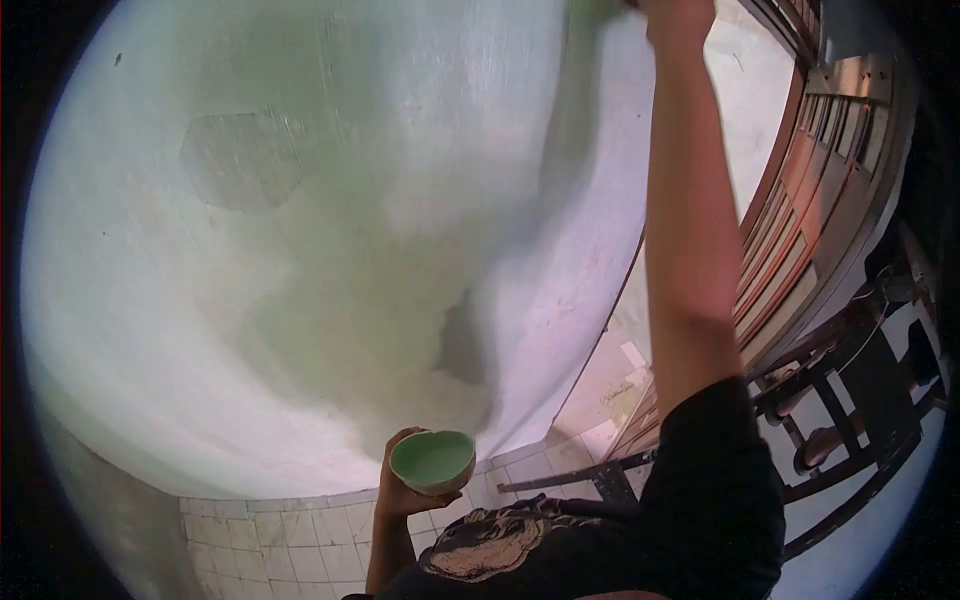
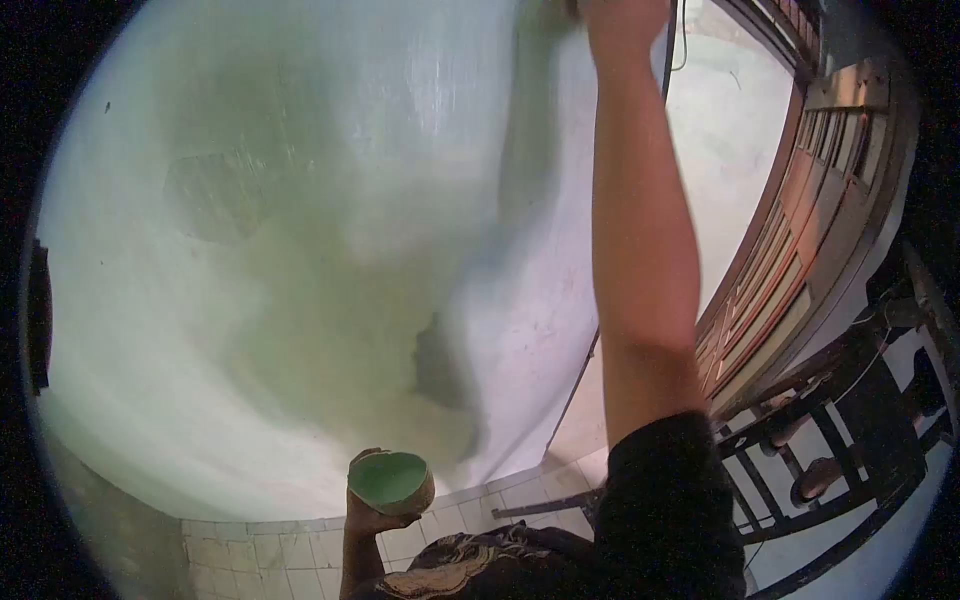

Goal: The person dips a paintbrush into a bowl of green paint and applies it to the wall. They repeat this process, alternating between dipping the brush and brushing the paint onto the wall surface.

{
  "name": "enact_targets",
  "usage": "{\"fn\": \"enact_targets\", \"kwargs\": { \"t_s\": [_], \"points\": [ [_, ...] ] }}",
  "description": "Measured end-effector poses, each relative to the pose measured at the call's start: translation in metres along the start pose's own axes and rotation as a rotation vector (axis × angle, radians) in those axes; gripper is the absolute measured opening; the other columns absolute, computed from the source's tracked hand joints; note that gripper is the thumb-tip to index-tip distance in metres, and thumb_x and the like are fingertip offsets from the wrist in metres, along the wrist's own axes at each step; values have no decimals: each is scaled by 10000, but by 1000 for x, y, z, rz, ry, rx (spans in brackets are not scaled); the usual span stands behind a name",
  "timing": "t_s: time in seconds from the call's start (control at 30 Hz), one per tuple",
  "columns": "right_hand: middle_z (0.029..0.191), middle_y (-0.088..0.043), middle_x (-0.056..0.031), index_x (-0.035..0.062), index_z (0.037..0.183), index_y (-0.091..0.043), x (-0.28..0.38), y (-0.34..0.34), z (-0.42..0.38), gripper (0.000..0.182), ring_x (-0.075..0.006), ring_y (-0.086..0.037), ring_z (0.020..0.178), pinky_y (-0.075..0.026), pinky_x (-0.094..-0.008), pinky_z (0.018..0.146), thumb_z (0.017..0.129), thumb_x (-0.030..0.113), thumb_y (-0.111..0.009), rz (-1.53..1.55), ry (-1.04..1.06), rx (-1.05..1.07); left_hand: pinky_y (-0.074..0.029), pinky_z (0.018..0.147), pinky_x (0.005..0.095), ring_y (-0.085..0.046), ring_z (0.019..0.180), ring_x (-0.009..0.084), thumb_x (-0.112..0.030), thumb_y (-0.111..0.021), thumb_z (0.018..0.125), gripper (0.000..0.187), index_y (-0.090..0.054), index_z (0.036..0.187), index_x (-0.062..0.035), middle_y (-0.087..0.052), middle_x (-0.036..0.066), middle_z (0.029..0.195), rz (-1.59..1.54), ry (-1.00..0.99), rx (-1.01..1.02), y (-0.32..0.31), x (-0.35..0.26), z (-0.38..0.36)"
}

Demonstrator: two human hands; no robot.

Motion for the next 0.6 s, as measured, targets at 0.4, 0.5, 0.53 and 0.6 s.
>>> {"fn": "enact_targets", "kwargs": {
  "t_s": [0.4,0.5,0.53,0.6],
  "points": [
    [770,-567,-62,-38,900,-554,-99,64,-235,143,-122,-534,726,-451,-270,666,827,81,-580,118,-253,225,-459,881,379,-528,1053,250,-180,-889,420,992,-330,1223,-17,-485,140,1143,-31,25,-3,12,3,-11],
    [683,-559,-67,-18,767,-503,-105,103,-306,131,-141,-557,647,-472,-310,561,822,73,-579,-3,-378,373,-457,883,377,-525,1056,248,-186,-890,417,995,-332,1222,-12,-481,140,1147,-35,38,25,7,6,-13],
    [683,-559,-67,-18,767,-503,-102,115,-315,131,-141,-557,647,-472,-310,561,822,73,-579,-7,-387,374,-456,884,376,-524,1057,248,-190,-891,416,996,-334,1221,-9,-479,140,1151,-50,35,45,6,5,-12],
    [667,-580,-94,-6,720,-497,-117,123,-345,179,-171,-572,589,-471,-321,544,798,107,-612,491,-960,261,-456,883,376,-522,1059,248,-197,-890,417,996,-335,1221,-7,-476,143,1153,-29,21,66,5,8,-11]
  ]
}}
Point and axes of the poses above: each hand's wrist, its own z-axis towards the middle knuckle, its own y-axis out of the back of the hand, x = y × z, the point moved 10 cm from there along z, towards the middle knuckle
